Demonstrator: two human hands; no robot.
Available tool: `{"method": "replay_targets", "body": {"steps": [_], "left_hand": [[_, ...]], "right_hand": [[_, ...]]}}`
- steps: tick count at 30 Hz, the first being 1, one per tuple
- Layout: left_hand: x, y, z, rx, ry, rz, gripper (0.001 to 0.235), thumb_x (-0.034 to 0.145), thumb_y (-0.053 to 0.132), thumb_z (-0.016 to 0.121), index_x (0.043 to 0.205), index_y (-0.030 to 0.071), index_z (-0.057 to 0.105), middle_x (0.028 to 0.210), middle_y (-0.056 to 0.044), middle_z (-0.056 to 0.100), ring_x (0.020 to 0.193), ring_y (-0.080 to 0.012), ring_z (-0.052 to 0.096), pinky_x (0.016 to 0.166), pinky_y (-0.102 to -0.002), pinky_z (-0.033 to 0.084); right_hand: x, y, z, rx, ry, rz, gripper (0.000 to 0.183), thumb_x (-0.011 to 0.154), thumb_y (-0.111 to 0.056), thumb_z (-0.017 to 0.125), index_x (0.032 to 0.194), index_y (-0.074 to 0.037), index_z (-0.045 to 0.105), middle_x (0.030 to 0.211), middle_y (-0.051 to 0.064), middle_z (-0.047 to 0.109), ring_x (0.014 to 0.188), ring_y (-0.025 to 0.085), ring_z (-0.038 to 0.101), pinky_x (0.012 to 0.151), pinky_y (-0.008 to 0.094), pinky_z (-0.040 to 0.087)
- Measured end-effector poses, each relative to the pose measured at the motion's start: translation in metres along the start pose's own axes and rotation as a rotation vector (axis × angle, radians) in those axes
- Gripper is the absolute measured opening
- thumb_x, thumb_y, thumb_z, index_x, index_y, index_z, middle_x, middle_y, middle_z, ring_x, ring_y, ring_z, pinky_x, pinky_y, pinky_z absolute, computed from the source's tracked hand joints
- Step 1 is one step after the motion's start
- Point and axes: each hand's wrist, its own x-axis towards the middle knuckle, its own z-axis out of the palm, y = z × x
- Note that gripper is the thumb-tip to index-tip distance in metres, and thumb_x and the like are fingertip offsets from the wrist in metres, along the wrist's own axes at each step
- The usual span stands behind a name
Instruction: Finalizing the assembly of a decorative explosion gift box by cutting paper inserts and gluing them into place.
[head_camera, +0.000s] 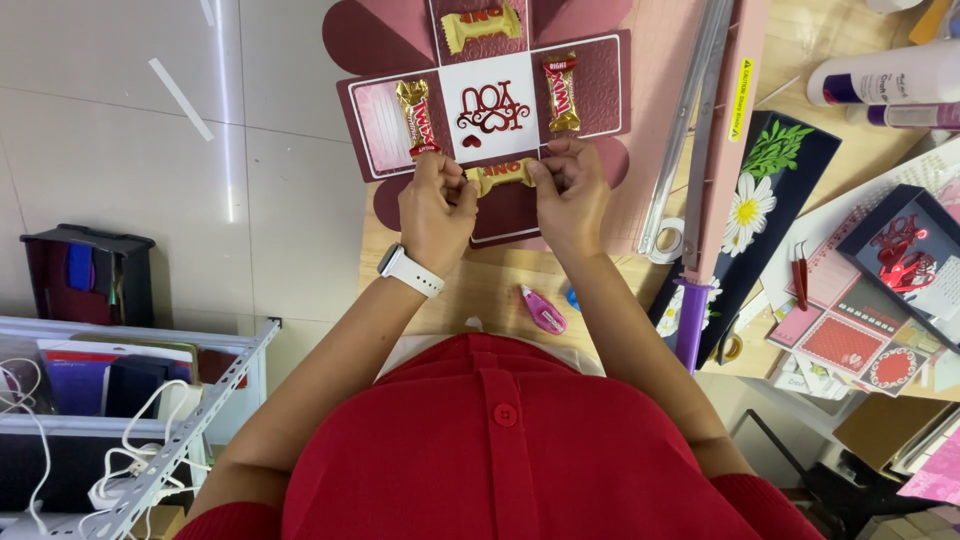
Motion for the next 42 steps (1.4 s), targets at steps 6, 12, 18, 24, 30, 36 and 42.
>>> {"method": "replay_targets", "body": {"steps": [6,12,18,24,30,36,42], "left_hand": [[0.0,0.0,-0.002,-0.004,-0.017,0.003,0.022,0.09,-0.002,0.07,0.102,0.003,0.052,0.08,-0.018,0.07,0.058,-0.0215,0.071,0.048,-0.029,0.059],[0.002,-0.002,-0.001,-0.036,-0.028,0.002,0.022,0.089,-0.003,0.069,0.102,0.003,0.052,0.078,-0.015,0.07,0.058,-0.0186,0.07,0.049,-0.029,0.058],[0.001,0.0,-0.004,-0.034,-0.031,-0.003,0.021,0.089,-0.003,0.069,0.099,0.003,0.051,0.077,-0.016,0.067,0.059,-0.0212,0.07,0.05,-0.03,0.057],[0.001,0.002,-0.003,-0.016,-0.036,-0.024,0.022,0.089,-0.002,0.07,0.098,0.005,0.051,0.077,-0.015,0.066,0.061,-0.0215,0.07,0.05,-0.03,0.056],[0.004,-0.005,0.0,0.029,-0.006,0.0,0.022,0.087,-0.002,0.072,0.096,0.004,0.053,0.075,-0.014,0.066,0.058,-0.0238,0.071,0.049,-0.031,0.056],[0.005,-0.003,-0.001,0.063,-0.02,0.028,0.021,0.088,-0.001,0.071,0.096,0.004,0.053,0.073,-0.015,0.065,0.06,-0.0256,0.071,0.053,-0.031,0.056],[0.006,-0.003,0.001,0.127,-0.004,0.064,0.023,0.086,0.001,0.073,0.095,0.006,0.053,0.073,-0.013,0.067,0.062,-0.0272,0.072,0.055,-0.033,0.056]], "right_hand": [[-0.001,-0.002,0.002,0.006,0.005,0.004,0.027,0.092,-0.004,0.076,0.114,-0.012,0.062,0.083,0.005,0.077,0.061,0.014,0.07,0.056,0.023,0.054],[0.002,0.011,0.002,0.067,-0.007,0.021,0.027,0.093,0.001,0.073,0.115,-0.009,0.06,0.084,0.008,0.076,0.059,0.012,0.065,0.051,0.022,0.052],[-0.004,-0.007,0.004,0.238,-0.004,0.068,0.025,0.095,0.005,0.069,0.116,-0.004,0.058,0.087,0.015,0.074,0.063,0.017,0.068,0.05,0.025,0.06],[-0.004,-0.003,0.004,0.247,-0.015,0.038,0.026,0.095,0.005,0.069,0.117,-0.003,0.056,0.086,0.016,0.072,0.067,0.018,0.068,0.051,0.028,0.066],[-0.005,-0.009,0.005,0.193,-0.006,0.032,0.026,0.095,0.004,0.07,0.116,-0.003,0.057,0.084,0.016,0.072,0.066,0.019,0.069,0.051,0.027,0.066],[-0.004,-0.012,0.006,0.17,-0.004,0.031,0.025,0.095,0.005,0.068,0.116,-0.002,0.056,0.085,0.017,0.072,0.064,0.017,0.067,0.05,0.025,0.065],[-0.004,-0.017,0.005,0.148,-0.016,0.018,0.024,0.096,0.004,0.068,0.116,-0.002,0.055,0.085,0.018,0.072,0.064,0.018,0.068,0.051,0.025,0.066]]}}
